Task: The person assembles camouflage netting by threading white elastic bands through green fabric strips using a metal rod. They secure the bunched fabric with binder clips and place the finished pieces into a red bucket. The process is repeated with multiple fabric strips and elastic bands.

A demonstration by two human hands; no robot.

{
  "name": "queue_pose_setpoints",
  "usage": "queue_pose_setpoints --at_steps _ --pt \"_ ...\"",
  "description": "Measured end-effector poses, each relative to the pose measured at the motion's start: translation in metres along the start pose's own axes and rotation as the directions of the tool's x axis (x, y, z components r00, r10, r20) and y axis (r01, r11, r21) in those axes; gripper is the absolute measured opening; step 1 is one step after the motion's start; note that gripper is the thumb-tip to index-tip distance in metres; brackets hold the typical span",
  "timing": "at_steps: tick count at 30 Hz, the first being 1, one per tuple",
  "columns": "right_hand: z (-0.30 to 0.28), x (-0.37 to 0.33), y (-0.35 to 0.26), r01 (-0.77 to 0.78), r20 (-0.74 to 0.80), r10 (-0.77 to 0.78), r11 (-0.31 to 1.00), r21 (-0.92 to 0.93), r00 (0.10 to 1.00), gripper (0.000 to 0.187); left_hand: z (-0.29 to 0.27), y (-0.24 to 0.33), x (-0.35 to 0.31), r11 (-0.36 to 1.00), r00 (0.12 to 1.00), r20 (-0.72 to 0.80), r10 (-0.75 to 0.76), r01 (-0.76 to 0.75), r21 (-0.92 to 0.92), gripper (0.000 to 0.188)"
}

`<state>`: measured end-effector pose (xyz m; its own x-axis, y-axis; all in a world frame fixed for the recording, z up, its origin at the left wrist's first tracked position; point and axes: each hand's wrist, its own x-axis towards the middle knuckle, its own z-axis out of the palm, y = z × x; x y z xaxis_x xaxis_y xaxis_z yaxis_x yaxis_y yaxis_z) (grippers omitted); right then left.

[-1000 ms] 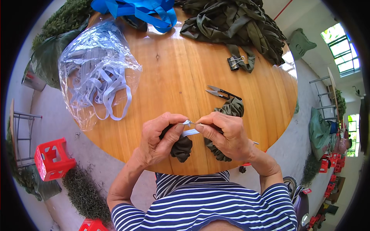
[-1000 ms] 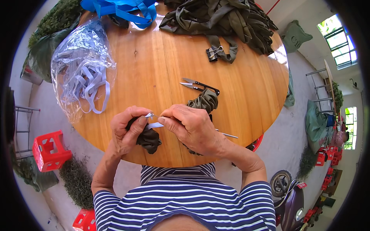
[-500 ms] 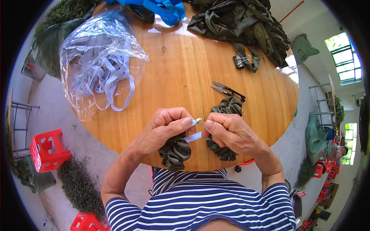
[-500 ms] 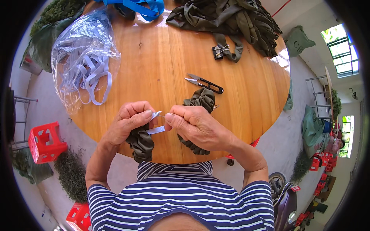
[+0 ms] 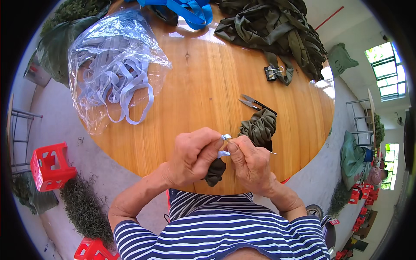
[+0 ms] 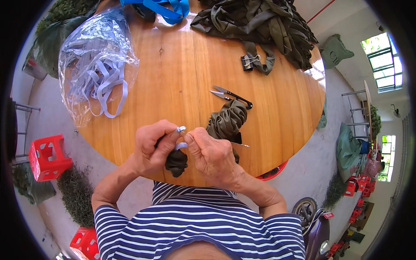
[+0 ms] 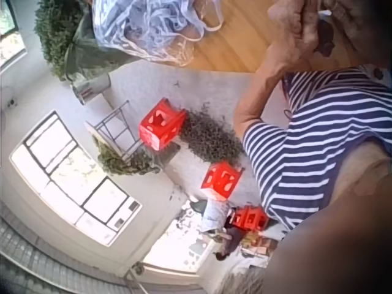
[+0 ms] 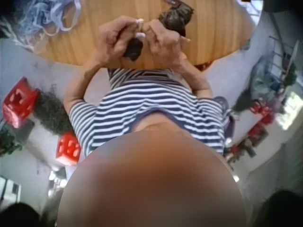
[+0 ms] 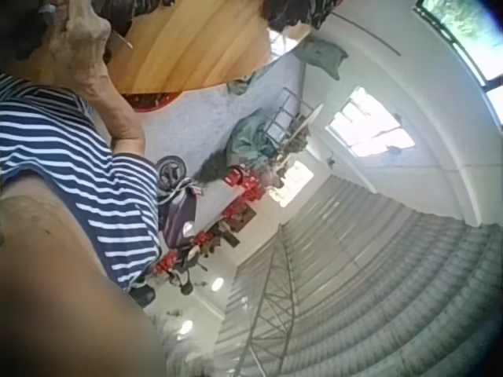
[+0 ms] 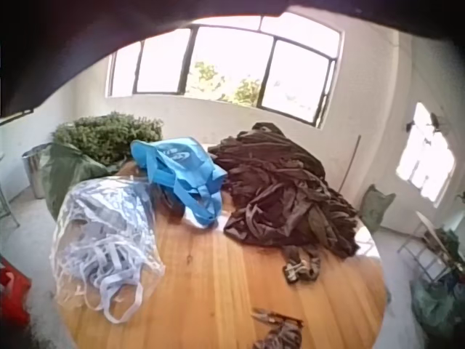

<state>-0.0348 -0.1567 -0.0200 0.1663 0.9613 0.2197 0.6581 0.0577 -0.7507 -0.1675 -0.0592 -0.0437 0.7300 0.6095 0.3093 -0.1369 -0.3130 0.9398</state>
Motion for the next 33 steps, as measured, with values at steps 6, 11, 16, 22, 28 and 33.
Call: queue_pose_setpoints --at_steps 6,11,16,22,28,33 --pt "0.002 -0.001 -0.004 -0.018 -0.011 0.018 0.998 0.058 1.000 0.013 -0.002 -0.004 0.004 0.918 0.945 0.072 0.319 -0.327 0.224 0.009" --pt "0.001 0.002 -0.004 -0.063 0.015 0.062 0.992 0.114 0.998 0.016 -0.001 -0.008 0.002 0.891 0.929 0.114 0.351 -0.369 0.265 0.013" --pt "-0.023 0.016 -0.005 -0.203 0.014 0.207 0.946 0.254 0.978 0.019 0.003 -0.003 -0.005 0.994 0.994 0.065 -0.086 0.091 -0.064 0.005" --pt "-0.069 0.093 0.036 0.021 0.097 0.002 0.971 -0.239 0.995 0.028 -0.002 0.000 0.007 0.838 0.913 0.171 -0.371 0.408 -0.362 0.019" --pt "-0.020 0.143 0.073 0.321 0.365 -0.202 0.898 -0.300 0.909 0.033 -0.007 0.004 0.014 0.705 0.827 0.309 -0.469 0.561 -0.434 0.019" --pt "0.006 0.164 0.071 0.650 0.235 -0.621 0.616 -0.444 0.748 0.027 -0.005 0.018 0.008 0.682 0.781 0.379 -0.496 0.621 -0.387 0.020"
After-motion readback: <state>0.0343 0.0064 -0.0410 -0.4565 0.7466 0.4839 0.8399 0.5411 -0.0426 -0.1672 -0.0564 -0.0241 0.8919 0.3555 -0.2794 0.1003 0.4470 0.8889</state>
